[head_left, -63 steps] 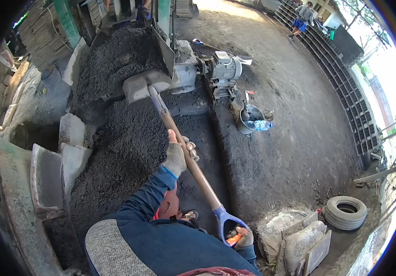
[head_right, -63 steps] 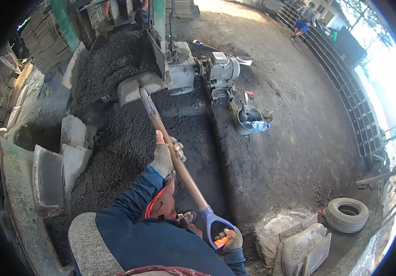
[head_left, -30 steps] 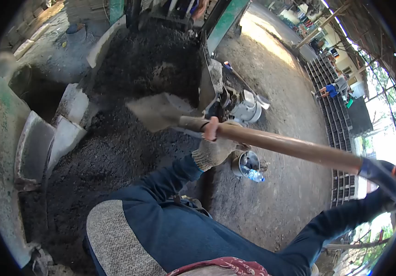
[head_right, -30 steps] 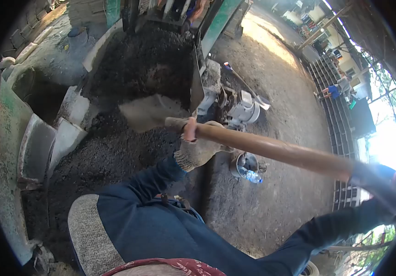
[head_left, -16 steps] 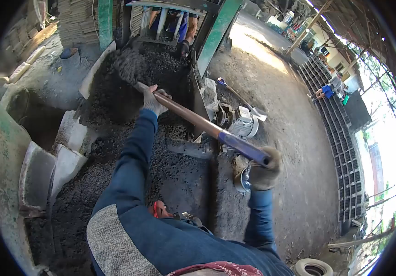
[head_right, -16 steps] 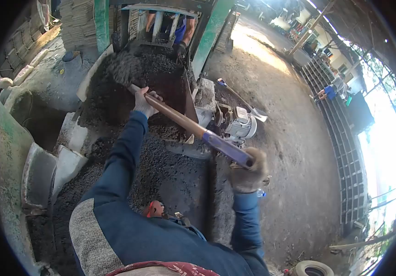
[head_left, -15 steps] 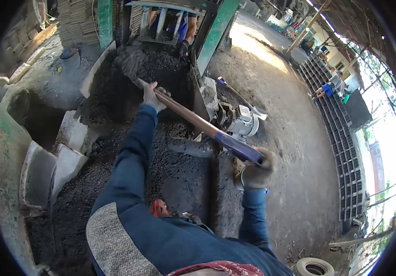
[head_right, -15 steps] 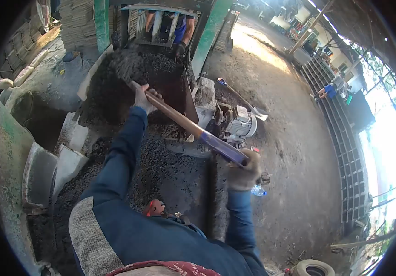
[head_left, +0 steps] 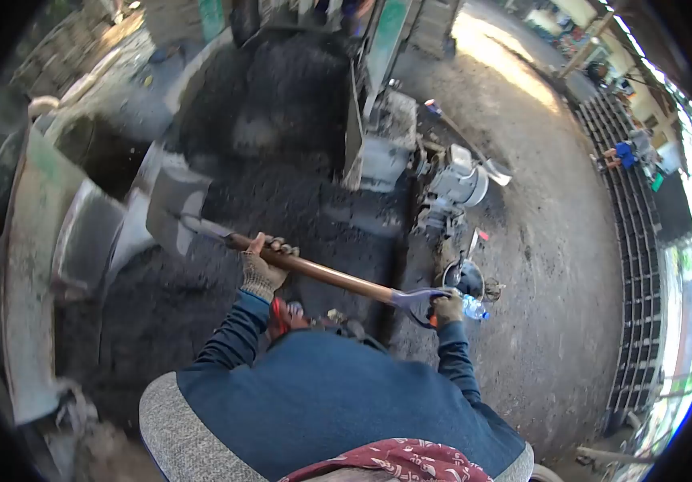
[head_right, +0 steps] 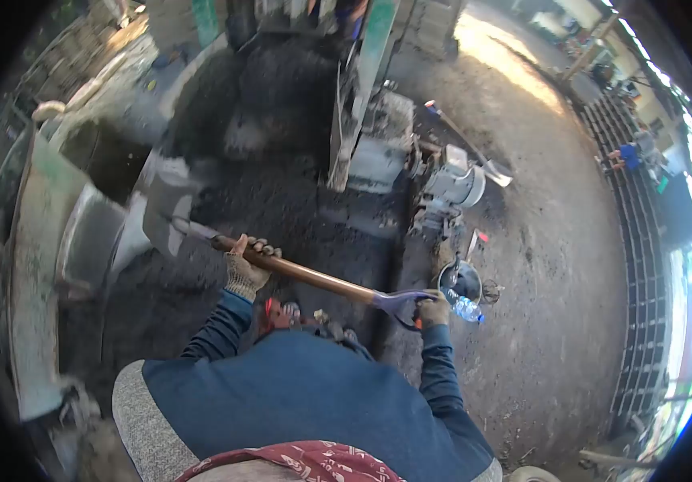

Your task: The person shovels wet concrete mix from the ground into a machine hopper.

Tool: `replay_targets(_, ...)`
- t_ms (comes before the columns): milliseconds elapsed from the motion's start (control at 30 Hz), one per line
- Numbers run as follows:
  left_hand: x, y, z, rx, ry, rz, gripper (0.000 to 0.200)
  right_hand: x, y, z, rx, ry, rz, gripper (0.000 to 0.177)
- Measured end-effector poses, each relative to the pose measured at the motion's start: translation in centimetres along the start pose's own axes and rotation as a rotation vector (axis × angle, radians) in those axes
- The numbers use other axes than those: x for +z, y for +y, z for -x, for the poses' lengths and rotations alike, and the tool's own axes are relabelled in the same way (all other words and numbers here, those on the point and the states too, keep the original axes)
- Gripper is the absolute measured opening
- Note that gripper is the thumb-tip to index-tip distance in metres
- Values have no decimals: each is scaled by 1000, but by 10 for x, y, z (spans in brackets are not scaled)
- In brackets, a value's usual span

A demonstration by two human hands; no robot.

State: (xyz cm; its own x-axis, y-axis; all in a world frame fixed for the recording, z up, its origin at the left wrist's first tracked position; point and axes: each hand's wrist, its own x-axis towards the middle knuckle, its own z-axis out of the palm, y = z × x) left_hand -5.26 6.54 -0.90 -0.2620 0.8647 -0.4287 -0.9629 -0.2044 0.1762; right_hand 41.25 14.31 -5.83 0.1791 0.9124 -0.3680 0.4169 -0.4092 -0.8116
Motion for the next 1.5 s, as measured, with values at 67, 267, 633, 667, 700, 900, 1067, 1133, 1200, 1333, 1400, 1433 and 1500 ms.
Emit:
replay_targets(67,-64,-15,30,131,336,37,27,13,28,5,-216,65,200,36)
replay_targets(267,-204,-19,128,455,764,75,24,-16,-40,70,-1101,-545,331,57)
replay_targets(633,-170,-34,123,433,722,-276,32,68,61,61,-241,-522,-44,23)
replay_targets(667,-161,-58,99,341,704,-81,41,76,78,62,-5,-439,-145,22)
replay_targets(700,-182,-79,75,280,640,63,35,78,100,69,237,-341,-238,20)
replay_targets(900,-250,-259,-26,-475,657,352,33,-104,245,46,144,34,251,11)
replay_targets(1067,-203,-374,-61,-658,666,446,34,-141,48,25,158,366,510,7)
replay_targets(1133,-248,-340,-103,-564,756,410,32,-132,88,-27,-152,-163,162,23)
replay_targets(1200,-327,-224,-115,-433,608,457,31,24,121,-28,-122,-170,701,20)
replay_targets(1333,-406,-91,-106,-182,915,250,29,206,187,5,91,-56,381,15)
replay_targets(1400,-415,-112,-87,-178,961,162,28,186,190,32,203,-44,295,18)
replay_targets(1433,-431,-125,-82,-220,950,177,27,173,197,40,193,-41,310,19)
replay_targets(1500,-435,-142,-53,-271,978,8,31,143,218,67,92,-101,614,15)
